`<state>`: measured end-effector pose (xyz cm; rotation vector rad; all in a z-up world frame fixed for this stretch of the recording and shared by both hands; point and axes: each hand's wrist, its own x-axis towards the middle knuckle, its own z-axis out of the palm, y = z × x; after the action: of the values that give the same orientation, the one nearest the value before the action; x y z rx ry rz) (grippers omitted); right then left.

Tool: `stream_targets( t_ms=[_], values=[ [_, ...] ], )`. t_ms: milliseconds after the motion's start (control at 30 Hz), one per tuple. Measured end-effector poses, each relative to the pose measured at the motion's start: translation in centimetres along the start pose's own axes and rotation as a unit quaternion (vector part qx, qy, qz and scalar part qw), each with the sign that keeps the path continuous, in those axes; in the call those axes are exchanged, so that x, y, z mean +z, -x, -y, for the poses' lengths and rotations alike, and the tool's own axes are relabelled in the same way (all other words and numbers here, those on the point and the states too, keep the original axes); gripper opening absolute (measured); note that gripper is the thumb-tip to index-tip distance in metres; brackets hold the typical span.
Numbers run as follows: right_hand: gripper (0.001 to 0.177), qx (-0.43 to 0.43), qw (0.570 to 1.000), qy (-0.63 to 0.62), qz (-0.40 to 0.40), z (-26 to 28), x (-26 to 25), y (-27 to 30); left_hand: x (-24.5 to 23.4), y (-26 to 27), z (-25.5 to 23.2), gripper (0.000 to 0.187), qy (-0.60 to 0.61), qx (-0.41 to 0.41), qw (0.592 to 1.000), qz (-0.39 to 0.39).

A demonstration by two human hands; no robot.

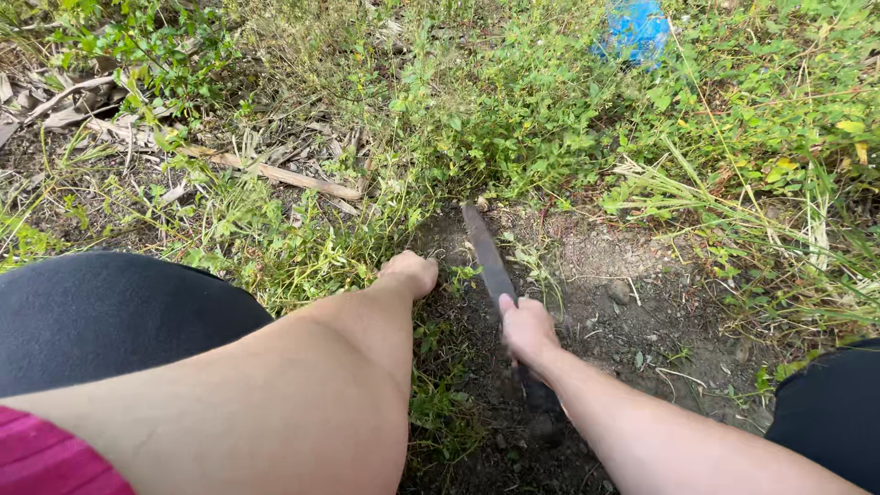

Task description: The person uses a machete to cut and clear weeds from a dirt patch by hand.

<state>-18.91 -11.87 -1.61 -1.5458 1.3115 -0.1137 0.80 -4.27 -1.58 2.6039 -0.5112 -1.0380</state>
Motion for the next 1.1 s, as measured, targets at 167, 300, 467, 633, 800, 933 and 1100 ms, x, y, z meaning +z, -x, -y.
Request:
stream_targets(
  t_ms=[167,300,467,633,800,933,1100],
  values=[
    [0.043,0.057,0.913,-0.345,-0.208,2.3,-0.7,-2.8,0.4,-0.4,0.3,0.061,0.006,0.002,1.0,0.012],
    [0.037,-0.055,0.982,0.159,0.085,-1.9,2.2,0.0,0.9,-0.8,0.5,0.062,-0.004,0.013,0.999,-0.04],
    [0.041,0.03,0.998,-0.05,0.001,-1.8,1.6,0.2,2.0,0.3,0.4,0.053,-0.09,0.062,0.971,-0.213],
    [0.045,0.053,0.978,-0.188,-0.068,-3.9,-0.8,-1.9,2.7,-0.9,-0.8,0.083,-0.266,0.174,0.934,-0.163],
    [0.033,0.104,0.985,-0.136,0.012,-6.2,0.1,-0.6,2.7,-3.4,-2.6,0.082,-0.217,0.091,0.971,-0.049],
    [0.031,0.129,0.972,-0.19,0.055,-6.1,0.6,0.2,1.6,-3.1,-4.2,0.076,-0.185,0.031,0.982,-0.027],
    [0.037,0.133,0.974,-0.171,0.067,-5.8,-0.4,0.2,2.2,-6.3,-4.5,0.086,-0.145,0.016,0.988,-0.043]
  ],
)
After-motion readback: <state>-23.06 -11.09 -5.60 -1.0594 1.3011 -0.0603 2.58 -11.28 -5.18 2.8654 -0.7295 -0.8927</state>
